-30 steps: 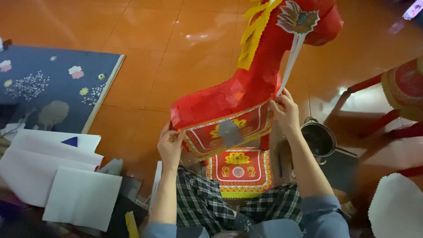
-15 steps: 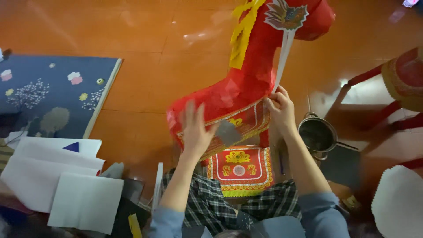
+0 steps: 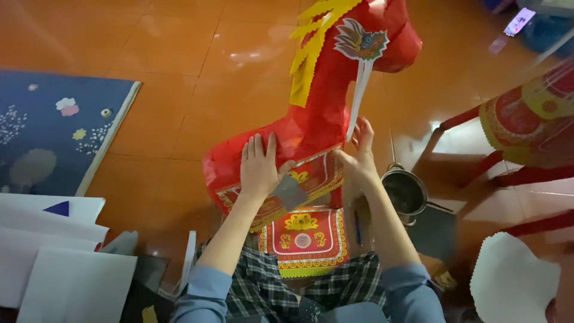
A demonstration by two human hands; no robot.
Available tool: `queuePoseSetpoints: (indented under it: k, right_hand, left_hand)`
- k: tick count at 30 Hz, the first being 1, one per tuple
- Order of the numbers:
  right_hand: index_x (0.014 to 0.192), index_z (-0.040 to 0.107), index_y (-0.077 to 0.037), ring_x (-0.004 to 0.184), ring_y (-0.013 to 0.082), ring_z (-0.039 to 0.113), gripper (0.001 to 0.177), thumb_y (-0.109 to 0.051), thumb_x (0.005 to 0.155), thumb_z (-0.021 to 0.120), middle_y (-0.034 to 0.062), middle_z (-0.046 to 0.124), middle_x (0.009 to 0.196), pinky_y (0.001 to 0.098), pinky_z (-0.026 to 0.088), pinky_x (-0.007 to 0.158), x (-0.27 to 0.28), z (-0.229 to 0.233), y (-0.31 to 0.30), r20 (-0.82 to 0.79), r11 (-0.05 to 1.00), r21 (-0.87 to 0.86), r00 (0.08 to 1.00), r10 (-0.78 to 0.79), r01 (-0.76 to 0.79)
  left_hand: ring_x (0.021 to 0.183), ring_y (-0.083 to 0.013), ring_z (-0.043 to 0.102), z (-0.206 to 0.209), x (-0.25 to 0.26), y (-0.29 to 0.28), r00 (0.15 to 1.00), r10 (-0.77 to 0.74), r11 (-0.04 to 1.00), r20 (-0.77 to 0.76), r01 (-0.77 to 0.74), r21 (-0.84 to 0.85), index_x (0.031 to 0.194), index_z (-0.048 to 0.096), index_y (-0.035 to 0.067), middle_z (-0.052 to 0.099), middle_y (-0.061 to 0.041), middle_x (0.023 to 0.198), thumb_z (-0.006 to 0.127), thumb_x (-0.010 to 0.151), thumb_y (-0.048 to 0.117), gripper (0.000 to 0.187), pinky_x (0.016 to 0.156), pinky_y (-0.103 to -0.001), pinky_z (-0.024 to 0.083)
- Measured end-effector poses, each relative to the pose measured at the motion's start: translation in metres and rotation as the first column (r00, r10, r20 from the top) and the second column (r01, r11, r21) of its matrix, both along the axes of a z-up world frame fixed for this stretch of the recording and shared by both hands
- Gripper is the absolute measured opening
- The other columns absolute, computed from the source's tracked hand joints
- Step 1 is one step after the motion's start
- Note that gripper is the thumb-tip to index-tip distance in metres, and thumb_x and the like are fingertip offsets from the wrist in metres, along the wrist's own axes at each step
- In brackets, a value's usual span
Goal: Assembling and decorating a traditional paper horse figure.
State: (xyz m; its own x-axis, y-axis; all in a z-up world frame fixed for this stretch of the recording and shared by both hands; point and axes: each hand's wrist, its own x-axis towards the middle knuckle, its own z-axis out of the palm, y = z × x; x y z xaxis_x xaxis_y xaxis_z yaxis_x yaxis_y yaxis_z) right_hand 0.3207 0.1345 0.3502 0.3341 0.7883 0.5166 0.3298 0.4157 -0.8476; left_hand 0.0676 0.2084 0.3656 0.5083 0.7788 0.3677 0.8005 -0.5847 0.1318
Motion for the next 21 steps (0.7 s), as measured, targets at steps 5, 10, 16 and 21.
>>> queuePoseSetpoints:
  k: [5, 10, 16, 21]
  right_hand:
    - [0.155, -0.003, -0.025, 0.136, 0.0499, 0.034, 0.131, -0.019, 0.066, 0.094, 0.0285, 0.026, 0.153, 0.0656, 0.029, 0.109, -0.044, 0.041, 0.011, -0.161, 0.999, -0.048, 0.987, 0.016, -0.024]
    - [0.156, -0.004, -0.023, 0.141, 0.0506, 0.028, 0.124, -0.015, 0.073, 0.089, 0.0312, 0.024, 0.156, 0.0642, 0.025, 0.112, -0.047, 0.040, 0.012, -0.181, 0.999, -0.036, 0.983, 0.019, -0.026]
    - [0.156, -0.006, -0.029, 0.141, 0.0534, 0.022, 0.116, -0.005, 0.082, 0.081, 0.0356, 0.014, 0.154, 0.0716, 0.022, 0.107, -0.001, -0.003, 0.024, -0.157, 0.979, 0.044, 0.967, 0.202, -0.197]
    - [0.155, 0.005, -0.024, 0.142, 0.0471, 0.033, 0.092, 0.002, 0.093, 0.067, 0.0263, 0.034, 0.151, 0.0627, 0.030, 0.111, 0.009, -0.008, 0.003, -0.239, 0.998, 0.037, 0.969, 0.060, -0.053]
  left_hand:
    - [0.133, -0.0441, 0.043, 0.001, 0.000, 0.001, 1.000, -0.018, 0.999, 0.023, 0.019, -0.027, 0.146, 0.040, 0.007, 0.048, -0.032, 0.135, 0.037, 0.090, 0.075, 0.088, 0.112, -0.052, 0.028]
    - [0.130, -0.0449, 0.047, -0.003, 0.001, 0.002, 0.999, -0.033, 0.999, 0.037, 0.031, 0.037, 0.144, 0.042, 0.006, 0.051, -0.032, 0.130, 0.037, 0.092, 0.072, 0.085, 0.110, -0.053, 0.032]
    - [0.127, -0.0437, 0.051, -0.012, 0.003, 0.006, 0.998, -0.039, 0.997, 0.048, 0.036, 0.072, 0.142, 0.045, 0.005, 0.055, -0.031, 0.125, 0.030, 0.093, 0.073, 0.085, 0.109, -0.052, 0.035]
    - [0.133, -0.0394, 0.047, 0.016, -0.016, 0.014, 0.989, -0.120, 0.981, 0.089, 0.132, -0.139, 0.149, 0.036, 0.011, 0.053, -0.028, 0.134, 0.040, 0.094, 0.067, 0.079, 0.117, -0.054, 0.013]
